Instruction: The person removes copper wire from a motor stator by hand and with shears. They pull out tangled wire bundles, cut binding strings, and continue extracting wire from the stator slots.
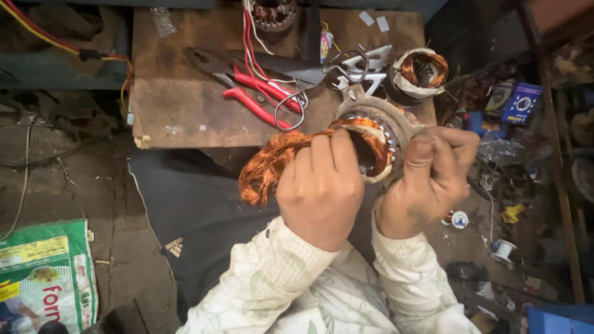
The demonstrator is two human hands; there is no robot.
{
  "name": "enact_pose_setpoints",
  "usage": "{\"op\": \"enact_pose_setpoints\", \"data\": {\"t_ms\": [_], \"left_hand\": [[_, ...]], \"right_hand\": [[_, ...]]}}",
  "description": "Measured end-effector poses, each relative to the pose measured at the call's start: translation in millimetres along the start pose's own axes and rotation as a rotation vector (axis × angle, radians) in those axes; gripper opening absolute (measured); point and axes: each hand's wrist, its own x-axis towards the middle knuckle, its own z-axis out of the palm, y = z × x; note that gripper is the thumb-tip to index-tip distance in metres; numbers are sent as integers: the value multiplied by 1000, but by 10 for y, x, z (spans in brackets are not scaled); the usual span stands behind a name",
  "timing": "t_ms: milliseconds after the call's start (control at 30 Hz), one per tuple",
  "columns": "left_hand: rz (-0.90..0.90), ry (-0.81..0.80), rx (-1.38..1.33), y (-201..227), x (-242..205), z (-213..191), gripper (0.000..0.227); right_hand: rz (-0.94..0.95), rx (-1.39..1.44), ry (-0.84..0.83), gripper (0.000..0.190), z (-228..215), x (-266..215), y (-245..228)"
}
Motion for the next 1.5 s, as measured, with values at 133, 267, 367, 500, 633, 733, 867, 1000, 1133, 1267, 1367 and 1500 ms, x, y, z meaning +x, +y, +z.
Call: {"op": "enact_pose_setpoints", "data": {"t_ms": [133, 267, 367, 500, 633, 733, 867, 1000, 1133, 1267, 1367, 1500], "left_hand": [[-45, 30, -291, -76, -7, -1, 11], [-28, -66, -582, -154, -21, -52, 11], [-11, -141, -617, -193, -58, -131, 10], [-35, -150, -686, -281, -182, -315, 12], [-74, -115, -644, -366, -345, -434, 16], [-108, -63, -634, -428, -502, -426, 18], [-191, -14, -676, -459, -788, -370, 21], [-193, -17, -746, -424, -1024, -303, 21], [-113, 125, -773, -265, -940, -393, 37], [-168, 37, -804, -149, -540, -475, 48], [-397, -325, -1047, -127, -386, -508, 43], [-362, -414, -1493, -283, -551, -505, 54]], "right_hand": [[-16, -3, -19, 40, 2, -22, 20], [23, -15, -9, 38, -10, -41, 19], [44, 52, 5, 38, 4, -47, 28], [61, 73, 14, 36, -25, -30, 69], [35, 19, 44, 43, -22, -7, 81], [12, 19, 46, 43, -36, 1, 65], [56, 85, 50, 42, -51, -6, 30], [54, 73, 65, 43, -85, -8, 51], [21, 125, 68, 42, -83, -31, 59], [-8, 78, 55, 40, -44, -78, 6], [-54, 1, 24, 40, -64, -78, -33], [13, 147, 76, 36, -28, -43, 15]]}}
